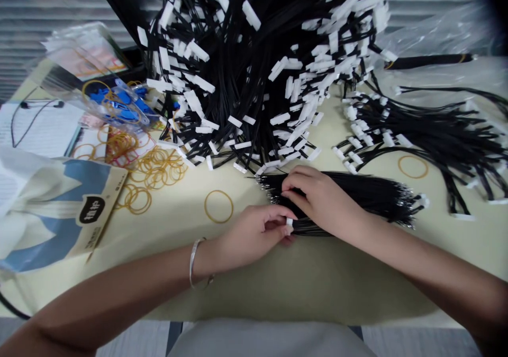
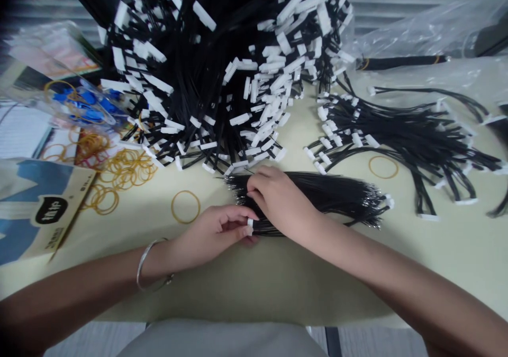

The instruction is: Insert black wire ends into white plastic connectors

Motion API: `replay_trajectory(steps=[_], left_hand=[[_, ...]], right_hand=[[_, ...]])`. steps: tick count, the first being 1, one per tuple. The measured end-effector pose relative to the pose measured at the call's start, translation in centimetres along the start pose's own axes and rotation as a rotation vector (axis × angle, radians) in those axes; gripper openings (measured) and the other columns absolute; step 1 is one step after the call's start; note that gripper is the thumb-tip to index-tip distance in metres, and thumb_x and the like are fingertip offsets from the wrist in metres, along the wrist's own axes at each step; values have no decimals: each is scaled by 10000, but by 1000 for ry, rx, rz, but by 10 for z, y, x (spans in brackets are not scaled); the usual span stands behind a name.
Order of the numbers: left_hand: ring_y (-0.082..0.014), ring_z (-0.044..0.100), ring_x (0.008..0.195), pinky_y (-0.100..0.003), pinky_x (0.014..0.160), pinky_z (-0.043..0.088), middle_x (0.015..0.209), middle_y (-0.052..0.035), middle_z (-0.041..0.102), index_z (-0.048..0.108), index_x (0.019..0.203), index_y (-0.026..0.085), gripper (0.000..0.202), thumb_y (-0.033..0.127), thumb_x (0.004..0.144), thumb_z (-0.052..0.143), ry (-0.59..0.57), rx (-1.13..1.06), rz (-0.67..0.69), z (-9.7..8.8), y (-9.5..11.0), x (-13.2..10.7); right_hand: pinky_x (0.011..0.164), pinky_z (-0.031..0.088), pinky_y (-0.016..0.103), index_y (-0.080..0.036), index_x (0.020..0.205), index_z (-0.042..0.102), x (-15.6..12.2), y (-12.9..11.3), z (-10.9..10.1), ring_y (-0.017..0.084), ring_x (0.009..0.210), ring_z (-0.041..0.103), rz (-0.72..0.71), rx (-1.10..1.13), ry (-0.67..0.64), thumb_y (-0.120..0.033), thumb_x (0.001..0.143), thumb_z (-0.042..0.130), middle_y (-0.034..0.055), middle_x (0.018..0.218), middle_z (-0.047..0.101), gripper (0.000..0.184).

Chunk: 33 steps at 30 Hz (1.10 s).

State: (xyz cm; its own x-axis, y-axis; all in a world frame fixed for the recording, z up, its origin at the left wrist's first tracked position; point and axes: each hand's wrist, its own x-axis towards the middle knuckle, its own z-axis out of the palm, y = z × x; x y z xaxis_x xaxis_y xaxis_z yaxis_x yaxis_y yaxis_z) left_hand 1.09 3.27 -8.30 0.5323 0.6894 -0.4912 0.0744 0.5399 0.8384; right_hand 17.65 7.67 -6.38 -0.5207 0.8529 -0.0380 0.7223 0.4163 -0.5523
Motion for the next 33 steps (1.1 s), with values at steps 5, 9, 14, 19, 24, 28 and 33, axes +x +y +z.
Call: replay_trajectory(steps=[5, 9, 14, 19, 24, 28, 33], left_hand=[[-113, 666, 687, -269, 723, 546, 722, -3, 639, 575, 962, 117, 156, 121, 806, 561, -28, -102, -37, -4, -1, 3], [-133, 677, 692, -291, 731, 553, 718, -20, 660, 579, 955, 115, 187, 165, 780, 621, -33, -156, -67, -7, 3, 4], [-149, 684, 717, -292, 736, 555, 726, -22, 671, 595, 947, 115, 260, 206, 728, 702, -32, -265, -87, -8, 5, 5], [-148, 688, 743, -270, 747, 551, 784, -34, 686, 601, 978, 115, 311, 236, 720, 726, -1, -315, -70, -9, 4, 4], [-132, 692, 756, -237, 748, 548, 798, -24, 700, 614, 993, 134, 266, 219, 755, 697, 24, -263, -79, -9, 5, 3], [-125, 695, 747, -209, 741, 546, 771, 1, 703, 628, 965, 151, 235, 220, 753, 701, 50, -234, -86, -8, 6, 2], [-101, 696, 758, -150, 726, 526, 770, 16, 710, 631, 996, 182, 216, 233, 790, 674, 52, -133, -86, -8, 6, 2]], right_hand=[[634, 425, 215, -186, 845, 609, -9, -2, -12, 91, 696, 552, 92, 148, -30, -217, 873, 516, -23, 804, 633, 101], [700, 435, 222, -206, 855, 639, -12, -3, -20, 104, 765, 589, 186, 325, -50, -257, 849, 544, -27, 861, 666, 108], [613, 413, 192, -195, 801, 622, -28, -14, -32, 79, 693, 551, 191, 349, -18, -241, 842, 538, -25, 798, 628, 104], [517, 366, 187, -193, 741, 626, -52, -22, -33, 63, 586, 508, 238, 311, -119, -176, 811, 513, -39, 694, 589, 134], [476, 358, 194, -190, 680, 632, -54, -12, -20, 70, 539, 510, 317, 337, -136, -146, 765, 527, -46, 640, 595, 142], [439, 341, 205, -191, 656, 636, -50, -8, -18, 81, 506, 508, 333, 359, -149, -142, 753, 532, -46, 592, 594, 150], [439, 343, 205, -206, 655, 638, -49, -8, -18, 71, 519, 517, 381, 381, -169, -150, 753, 537, -64, 597, 600, 152]])
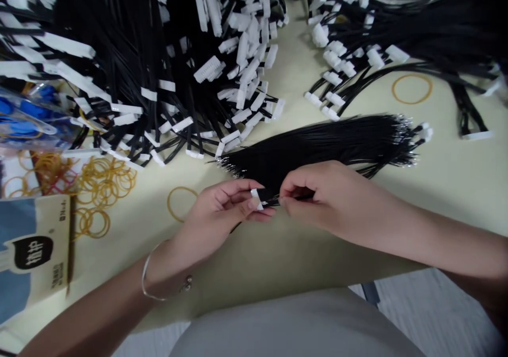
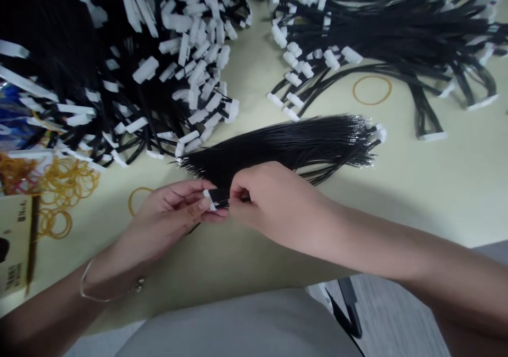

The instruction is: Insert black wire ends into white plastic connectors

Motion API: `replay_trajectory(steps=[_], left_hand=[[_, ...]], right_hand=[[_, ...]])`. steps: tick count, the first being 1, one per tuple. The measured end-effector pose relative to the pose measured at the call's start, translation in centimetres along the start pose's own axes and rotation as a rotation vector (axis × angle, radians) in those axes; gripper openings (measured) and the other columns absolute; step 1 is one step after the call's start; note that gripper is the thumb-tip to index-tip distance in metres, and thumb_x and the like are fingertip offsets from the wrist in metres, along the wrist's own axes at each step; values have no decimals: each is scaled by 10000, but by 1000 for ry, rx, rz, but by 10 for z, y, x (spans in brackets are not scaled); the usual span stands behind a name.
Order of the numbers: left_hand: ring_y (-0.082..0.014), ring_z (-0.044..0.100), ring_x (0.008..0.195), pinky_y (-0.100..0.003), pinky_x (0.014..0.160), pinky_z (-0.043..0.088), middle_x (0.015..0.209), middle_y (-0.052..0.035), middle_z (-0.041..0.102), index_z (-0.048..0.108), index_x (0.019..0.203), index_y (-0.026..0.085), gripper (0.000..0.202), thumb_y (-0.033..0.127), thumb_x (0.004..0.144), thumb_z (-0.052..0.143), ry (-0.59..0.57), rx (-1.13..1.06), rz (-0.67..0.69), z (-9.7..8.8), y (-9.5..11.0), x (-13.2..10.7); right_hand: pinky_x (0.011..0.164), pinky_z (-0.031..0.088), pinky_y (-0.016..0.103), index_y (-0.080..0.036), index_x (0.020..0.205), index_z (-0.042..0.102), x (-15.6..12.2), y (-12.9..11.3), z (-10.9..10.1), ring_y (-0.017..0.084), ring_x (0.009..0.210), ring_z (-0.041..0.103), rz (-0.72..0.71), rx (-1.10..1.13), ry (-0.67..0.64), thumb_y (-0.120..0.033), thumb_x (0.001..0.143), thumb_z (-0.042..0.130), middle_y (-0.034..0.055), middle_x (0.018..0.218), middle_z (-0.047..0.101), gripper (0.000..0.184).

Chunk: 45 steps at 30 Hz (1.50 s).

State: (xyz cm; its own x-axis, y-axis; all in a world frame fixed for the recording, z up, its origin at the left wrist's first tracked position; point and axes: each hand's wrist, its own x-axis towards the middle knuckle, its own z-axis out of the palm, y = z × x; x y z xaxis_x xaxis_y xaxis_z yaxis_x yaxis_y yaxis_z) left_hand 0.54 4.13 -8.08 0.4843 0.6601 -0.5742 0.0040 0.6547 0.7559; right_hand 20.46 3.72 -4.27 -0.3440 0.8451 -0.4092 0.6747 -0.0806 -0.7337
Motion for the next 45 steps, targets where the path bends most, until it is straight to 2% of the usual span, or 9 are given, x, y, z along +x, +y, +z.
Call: replay_trajectory(steps=[5, 12, 20, 25, 29, 35, 45], left_hand=[[-97, 698, 769, -139, 725, 523, 745, 26, 708, 633, 1005, 189, 207, 234, 804, 658, 3, 48, -3, -1, 1, 0], [-94, 698, 740, -141, 714, 535, 769, 8, 719, 629, 996, 170, 196, 208, 805, 654, -9, 26, 5, 2, 3, 0], [-129, 697, 732, -221, 728, 554, 795, -16, 721, 621, 1005, 157, 220, 215, 796, 661, -23, 11, 12, -1, 0, 1], [-128, 695, 759, -233, 756, 558, 856, -21, 721, 623, 1001, 152, 223, 224, 794, 661, -24, 19, -2, -1, 0, 1], [-109, 694, 768, -190, 751, 548, 868, -7, 721, 623, 983, 153, 205, 198, 787, 661, -17, 9, -8, 1, 1, 1], [-120, 696, 729, -199, 721, 546, 832, -12, 718, 621, 978, 145, 212, 220, 783, 658, -7, 46, -1, 3, 3, 1], [-90, 689, 712, -142, 678, 530, 795, 7, 715, 624, 937, 149, 160, 183, 782, 646, 3, 40, 4, 3, 2, 1]], right_hand=[[469, 350, 201, -205, 654, 630, 0, 5, 4, 62, 533, 513, -54, -2, 38, -117, 738, 542, -68, 622, 600, 150], [539, 357, 221, -200, 661, 610, 0, 11, 11, 69, 583, 515, -202, -91, 191, -93, 725, 547, -56, 656, 594, 140], [532, 338, 239, -177, 711, 615, -6, 9, 15, 86, 571, 482, -283, -204, 223, -127, 789, 534, -18, 670, 563, 122], [558, 336, 274, -137, 720, 593, -9, 9, 20, 119, 600, 455, -355, -371, 226, -152, 842, 488, 21, 679, 516, 162], [554, 338, 265, -143, 739, 595, -7, 10, 23, 113, 606, 465, -333, -314, 196, -149, 844, 489, 14, 687, 519, 149], [546, 351, 250, -166, 745, 602, -5, 9, 23, 107, 618, 493, -257, -214, 163, -148, 829, 507, 4, 692, 548, 128], [559, 337, 240, -137, 757, 599, -4, 11, 32, 104, 626, 476, -252, -208, 191, -141, 835, 499, 10, 699, 542, 127]])
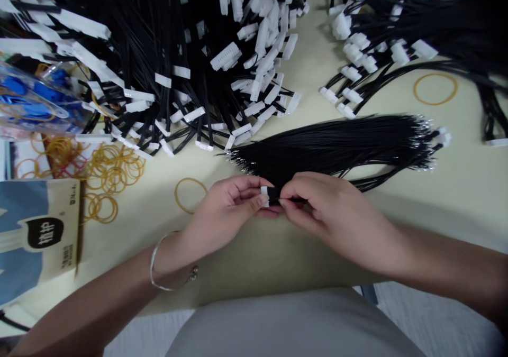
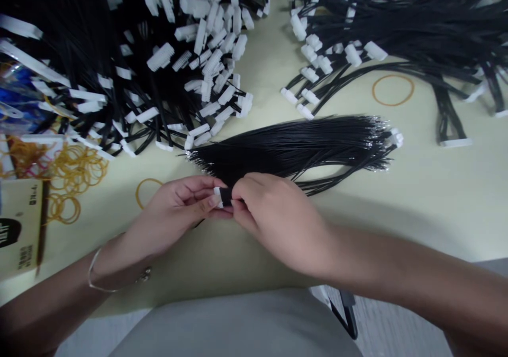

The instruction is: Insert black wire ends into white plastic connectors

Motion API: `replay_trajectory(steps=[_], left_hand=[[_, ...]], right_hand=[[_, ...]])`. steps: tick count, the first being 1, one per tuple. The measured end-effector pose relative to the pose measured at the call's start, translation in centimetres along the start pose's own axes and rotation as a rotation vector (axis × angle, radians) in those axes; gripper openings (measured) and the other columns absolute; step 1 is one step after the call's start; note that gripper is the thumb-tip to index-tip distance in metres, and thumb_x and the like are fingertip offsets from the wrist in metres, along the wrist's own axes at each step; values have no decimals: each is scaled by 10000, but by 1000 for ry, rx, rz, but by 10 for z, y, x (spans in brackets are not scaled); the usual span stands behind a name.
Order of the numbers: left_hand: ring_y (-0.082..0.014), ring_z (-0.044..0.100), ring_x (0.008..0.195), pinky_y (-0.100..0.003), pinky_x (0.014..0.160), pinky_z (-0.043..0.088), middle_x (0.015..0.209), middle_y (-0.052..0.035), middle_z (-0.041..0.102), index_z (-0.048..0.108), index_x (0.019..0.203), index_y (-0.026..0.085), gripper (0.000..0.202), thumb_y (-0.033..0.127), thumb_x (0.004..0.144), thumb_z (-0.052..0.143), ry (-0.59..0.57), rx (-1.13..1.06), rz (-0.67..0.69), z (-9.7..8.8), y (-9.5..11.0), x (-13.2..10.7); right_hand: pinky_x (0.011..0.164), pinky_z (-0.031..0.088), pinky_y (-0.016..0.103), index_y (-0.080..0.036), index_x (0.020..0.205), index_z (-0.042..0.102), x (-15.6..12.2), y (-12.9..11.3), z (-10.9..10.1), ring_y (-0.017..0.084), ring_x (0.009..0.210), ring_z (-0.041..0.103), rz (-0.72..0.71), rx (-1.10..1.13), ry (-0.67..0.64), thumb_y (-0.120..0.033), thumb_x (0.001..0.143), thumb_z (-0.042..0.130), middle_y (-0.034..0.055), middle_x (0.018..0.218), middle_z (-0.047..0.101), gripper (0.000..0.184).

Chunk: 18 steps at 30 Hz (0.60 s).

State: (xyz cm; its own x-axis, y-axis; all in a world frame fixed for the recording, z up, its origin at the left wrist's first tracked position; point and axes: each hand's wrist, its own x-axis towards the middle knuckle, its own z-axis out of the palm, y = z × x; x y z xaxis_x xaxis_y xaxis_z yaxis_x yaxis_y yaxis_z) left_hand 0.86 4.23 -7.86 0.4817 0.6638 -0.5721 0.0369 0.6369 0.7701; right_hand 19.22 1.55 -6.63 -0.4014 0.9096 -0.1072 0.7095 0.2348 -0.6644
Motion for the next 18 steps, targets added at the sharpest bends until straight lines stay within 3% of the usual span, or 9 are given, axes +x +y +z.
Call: replay_trajectory(steps=[8, 18], left_hand=[[-132, 694, 723, -227, 735, 557, 804, -17, 705, 617, 945, 129, 210, 216, 763, 674, 15, -12, -20, 0, 0, 0], [-120, 690, 751, -209, 752, 554, 827, -11, 683, 611, 966, 125, 217, 206, 774, 669, -32, -4, -14, -3, -3, 1]], right_hand=[[578, 346, 243, -120, 777, 603, 0, -1, 4, 111, 644, 480, 0, -3, 12, -141, 838, 499, 23, 725, 551, 122], [582, 365, 244, -137, 766, 606, -1, 1, 2, 120, 666, 516, -28, 5, -4, -187, 865, 522, 20, 735, 571, 139]])
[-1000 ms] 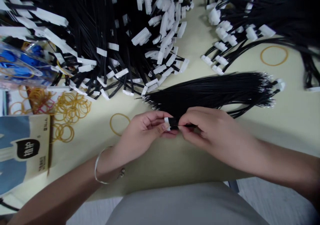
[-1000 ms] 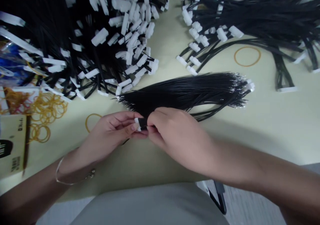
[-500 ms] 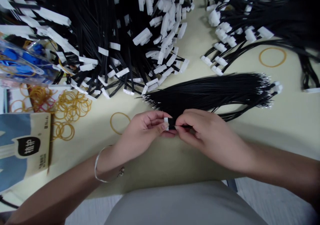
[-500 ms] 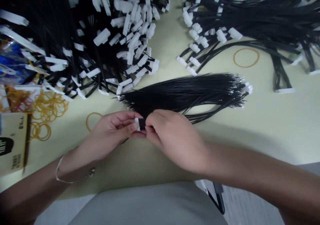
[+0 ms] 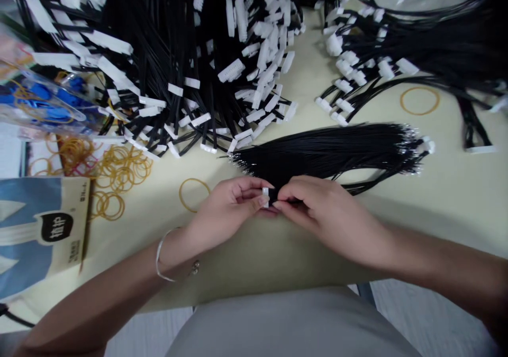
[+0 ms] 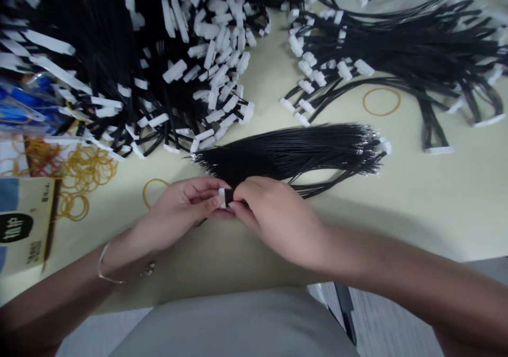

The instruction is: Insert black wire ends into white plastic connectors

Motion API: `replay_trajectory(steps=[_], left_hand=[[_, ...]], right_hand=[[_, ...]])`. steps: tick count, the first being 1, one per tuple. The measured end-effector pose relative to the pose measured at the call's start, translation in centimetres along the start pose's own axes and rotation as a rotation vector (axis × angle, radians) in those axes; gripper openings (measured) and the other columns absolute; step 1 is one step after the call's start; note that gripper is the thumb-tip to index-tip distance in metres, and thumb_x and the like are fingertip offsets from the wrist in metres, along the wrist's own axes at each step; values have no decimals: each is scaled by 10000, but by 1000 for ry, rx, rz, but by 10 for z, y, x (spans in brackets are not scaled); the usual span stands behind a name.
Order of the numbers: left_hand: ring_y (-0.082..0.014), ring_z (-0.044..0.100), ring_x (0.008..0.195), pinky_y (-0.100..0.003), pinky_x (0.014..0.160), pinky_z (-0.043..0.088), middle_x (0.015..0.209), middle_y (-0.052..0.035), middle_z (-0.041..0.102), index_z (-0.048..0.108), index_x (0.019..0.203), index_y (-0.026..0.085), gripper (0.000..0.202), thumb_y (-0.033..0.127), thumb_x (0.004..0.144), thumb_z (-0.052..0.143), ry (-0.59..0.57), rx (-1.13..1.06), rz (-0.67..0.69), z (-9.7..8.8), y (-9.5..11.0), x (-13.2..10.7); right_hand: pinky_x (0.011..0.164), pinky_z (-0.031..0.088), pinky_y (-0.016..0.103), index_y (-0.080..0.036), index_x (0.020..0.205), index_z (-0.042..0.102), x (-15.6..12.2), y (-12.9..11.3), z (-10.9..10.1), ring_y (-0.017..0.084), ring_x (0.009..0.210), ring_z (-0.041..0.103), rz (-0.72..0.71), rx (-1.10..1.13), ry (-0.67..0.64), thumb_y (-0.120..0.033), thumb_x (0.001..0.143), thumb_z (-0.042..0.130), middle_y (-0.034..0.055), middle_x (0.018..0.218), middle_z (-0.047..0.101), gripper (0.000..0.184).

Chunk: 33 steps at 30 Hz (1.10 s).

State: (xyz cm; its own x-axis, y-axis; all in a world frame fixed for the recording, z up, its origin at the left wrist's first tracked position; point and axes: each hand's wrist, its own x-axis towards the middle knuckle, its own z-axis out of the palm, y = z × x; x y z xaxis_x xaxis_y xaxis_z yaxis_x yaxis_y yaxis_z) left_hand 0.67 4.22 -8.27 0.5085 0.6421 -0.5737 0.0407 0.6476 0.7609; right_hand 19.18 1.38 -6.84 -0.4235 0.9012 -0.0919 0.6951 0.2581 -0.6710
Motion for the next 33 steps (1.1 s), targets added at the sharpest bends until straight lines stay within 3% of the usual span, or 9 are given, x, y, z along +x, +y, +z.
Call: replay_trajectory(steps=[4, 6, 10, 12, 14, 17, 22, 28, 33], left_hand=[[-126, 690, 765, -219, 716, 569, 838, -9, 675, 590, 1000, 146, 218, 207, 798, 646, -35, -49, 54, -2, -2, 1], [-131, 690, 740, -236, 673, 580, 797, -10, 669, 571, 1015, 152, 180, 206, 843, 585, -31, 24, 149, 1, 1, -5], [-113, 671, 858, -199, 751, 551, 1022, -77, 671, 609, 979, 158, 232, 31, 846, 468, -40, 675, 716, 7, 11, -24], [-102, 641, 939, -172, 811, 519, 1127, -92, 637, 625, 938, 155, 304, -49, 785, 460, -35, 941, 970, 9, 15, -31], [-94, 632, 930, -164, 823, 503, 1114, -99, 633, 622, 918, 145, 302, -59, 753, 471, 18, 1006, 1045, 8, 18, -34], [-118, 620, 947, -196, 840, 494, 1050, -98, 637, 626, 933, 135, 259, -4, 758, 495, 16, 898, 993, 8, 18, -33], [-139, 596, 978, -219, 789, 509, 1100, -75, 603, 651, 970, 189, 175, 144, 815, 584, 138, 449, 714, 10, 13, -24], [-58, 589, 638, -141, 625, 484, 719, 3, 652, 664, 901, 167, 187, 260, 746, 713, 183, 0, 208, 8, 7, -13], [-77, 593, 708, -175, 686, 482, 783, 1, 649, 669, 906, 178, 226, 308, 729, 726, 165, -96, 120, 6, 4, -10]], right_hand=[[607, 412, 250, -151, 867, 637, -2, 2, -20, 138, 726, 568, -32, -26, -21, -290, 863, 556, 26, 786, 618, 161], [664, 444, 268, -147, 906, 635, -5, 2, -36, 155, 782, 588, -81, -67, 61, -294, 863, 555, 45, 844, 636, 173], [694, 465, 245, -166, 935, 624, -10, 0, -66, 143, 820, 600, -135, -113, 367, -261, 850, 574, 48, 913, 649, 137], [744, 476, 245, -173, 985, 618, -10, 2, -71, 145, 888, 597, -197, -105, 279, -298, 850, 577, 47, 967, 646, 189], [824, 476, 272, -178, 1051, 603, -9, 6, -67, 150, 962, 582, -240, -85, 85, -329, 867, 549, 47, 1030, 630, 244], [855, 472, 300, -164, 1075, 586, -6, 14, -52, 151, 987, 570, -247, -76, -29, -270, 892, 506, 56, 1049, 618, 226], [728, 490, 274, -125, 912, 590, -5, 20, -33, 142, 845, 590, -285, -51, 164, -120, 854, 510, 60, 895, 636, 98], [747, 473, 311, -115, 910, 584, -10, 21, -28, 163, 864, 555, -410, -174, 370, -68, 855, 494, 77, 887, 629, 115], [868, 418, 374, -133, 934, 592, -9, 7, -34, 195, 1004, 502, -432, -176, 279, -130, 840, 547, 112, 1069, 562, 105]])
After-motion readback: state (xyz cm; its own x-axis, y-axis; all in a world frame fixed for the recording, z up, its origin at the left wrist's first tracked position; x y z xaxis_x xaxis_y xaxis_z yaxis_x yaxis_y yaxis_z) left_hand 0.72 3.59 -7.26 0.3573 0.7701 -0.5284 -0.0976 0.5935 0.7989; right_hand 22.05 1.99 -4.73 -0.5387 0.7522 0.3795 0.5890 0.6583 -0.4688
